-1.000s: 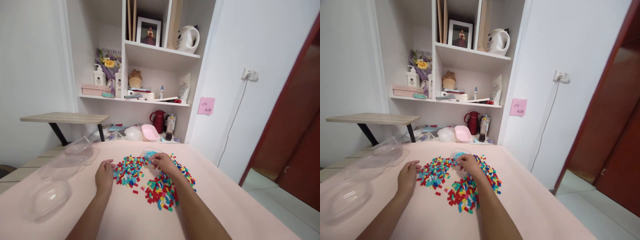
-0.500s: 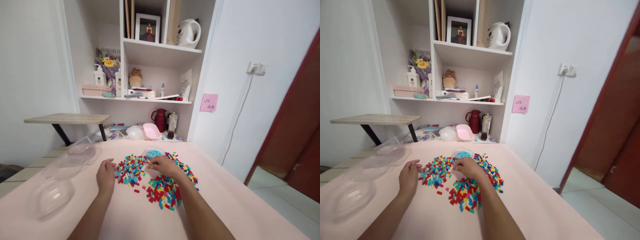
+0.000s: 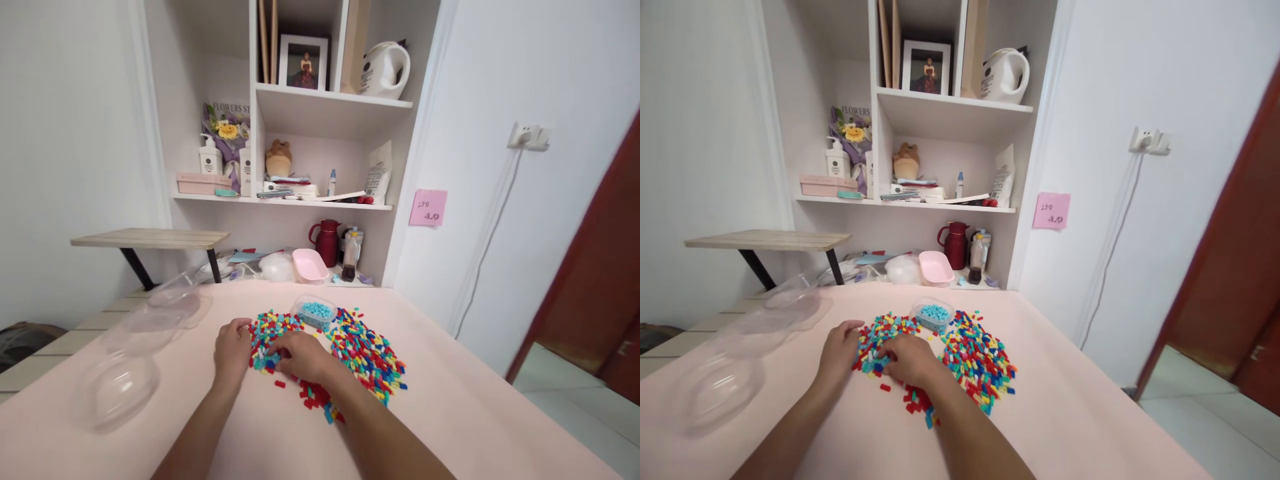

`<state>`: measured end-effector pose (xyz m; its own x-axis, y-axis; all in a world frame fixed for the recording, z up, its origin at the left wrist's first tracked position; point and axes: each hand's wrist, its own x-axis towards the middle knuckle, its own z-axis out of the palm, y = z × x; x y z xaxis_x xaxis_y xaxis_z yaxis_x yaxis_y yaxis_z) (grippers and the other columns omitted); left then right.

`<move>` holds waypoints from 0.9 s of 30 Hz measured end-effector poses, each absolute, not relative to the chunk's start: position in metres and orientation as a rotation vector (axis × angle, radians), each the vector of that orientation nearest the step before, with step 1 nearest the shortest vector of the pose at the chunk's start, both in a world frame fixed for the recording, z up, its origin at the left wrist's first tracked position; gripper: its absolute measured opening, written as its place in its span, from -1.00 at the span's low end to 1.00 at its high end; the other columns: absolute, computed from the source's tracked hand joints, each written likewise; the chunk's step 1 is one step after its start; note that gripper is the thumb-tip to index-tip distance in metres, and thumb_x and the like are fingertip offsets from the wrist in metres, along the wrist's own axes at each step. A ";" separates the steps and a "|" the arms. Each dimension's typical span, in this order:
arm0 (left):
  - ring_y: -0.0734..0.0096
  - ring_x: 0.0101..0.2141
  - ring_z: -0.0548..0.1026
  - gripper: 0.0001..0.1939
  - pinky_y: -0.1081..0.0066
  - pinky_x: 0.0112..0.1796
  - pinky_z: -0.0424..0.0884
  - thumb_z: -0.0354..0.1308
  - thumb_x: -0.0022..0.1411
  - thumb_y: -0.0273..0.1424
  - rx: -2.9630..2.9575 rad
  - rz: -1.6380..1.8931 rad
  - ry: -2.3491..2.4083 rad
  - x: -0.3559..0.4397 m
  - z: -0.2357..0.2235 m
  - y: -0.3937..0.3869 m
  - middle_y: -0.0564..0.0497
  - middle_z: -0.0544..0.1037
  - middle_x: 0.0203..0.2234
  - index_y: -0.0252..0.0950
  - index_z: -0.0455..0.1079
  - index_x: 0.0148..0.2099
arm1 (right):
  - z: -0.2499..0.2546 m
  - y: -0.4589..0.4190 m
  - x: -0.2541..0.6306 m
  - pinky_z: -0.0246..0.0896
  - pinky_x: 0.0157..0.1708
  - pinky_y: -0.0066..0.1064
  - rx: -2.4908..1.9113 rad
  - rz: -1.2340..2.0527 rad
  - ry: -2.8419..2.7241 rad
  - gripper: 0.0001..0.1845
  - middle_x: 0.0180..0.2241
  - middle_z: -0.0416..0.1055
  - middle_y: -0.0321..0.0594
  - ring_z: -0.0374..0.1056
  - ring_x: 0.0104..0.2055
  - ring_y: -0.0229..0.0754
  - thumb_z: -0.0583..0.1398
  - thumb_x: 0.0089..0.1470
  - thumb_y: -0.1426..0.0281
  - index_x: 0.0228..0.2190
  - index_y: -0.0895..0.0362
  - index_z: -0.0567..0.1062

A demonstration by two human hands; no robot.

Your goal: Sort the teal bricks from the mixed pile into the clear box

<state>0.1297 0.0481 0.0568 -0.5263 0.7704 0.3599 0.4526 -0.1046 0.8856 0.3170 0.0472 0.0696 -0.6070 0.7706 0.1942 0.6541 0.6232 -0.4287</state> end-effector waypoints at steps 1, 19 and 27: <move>0.17 -0.20 0.50 -0.78 0.22 -0.08 0.39 0.03 0.03 -0.46 1.376 1.663 1.898 0.132 0.057 0.044 -0.06 0.56 -0.31 -0.17 0.51 -0.37 | 0.068 0.048 0.316 0.07 -0.36 -0.46 -1.154 0.488 -2.456 -0.66 -0.37 0.53 -0.36 0.36 -0.33 -0.21 0.33 -0.09 0.40 -0.19 -0.07 0.61; 0.34 -0.38 0.53 -0.76 0.37 -0.31 0.41 -0.06 0.13 -0.40 1.330 1.540 1.877 0.117 0.044 0.037 0.08 0.58 -0.41 -0.14 0.45 -0.30 | 0.076 0.080 0.362 0.28 -0.48 -0.44 -1.233 0.675 -1.652 -0.67 -0.49 0.50 -0.26 0.38 -0.55 -0.25 0.12 0.07 0.33 -0.21 0.17 0.60; 0.36 -0.46 0.55 -0.75 0.40 -0.41 0.43 -0.05 0.08 -0.42 1.298 1.564 1.846 0.113 0.040 0.041 0.09 0.60 -0.48 -0.16 0.46 -0.32 | 0.077 0.093 0.393 0.27 -0.54 -0.42 -1.233 0.666 -1.375 -0.55 -0.20 0.52 -0.07 0.39 -0.52 -0.26 0.11 0.02 0.30 -0.08 0.20 0.54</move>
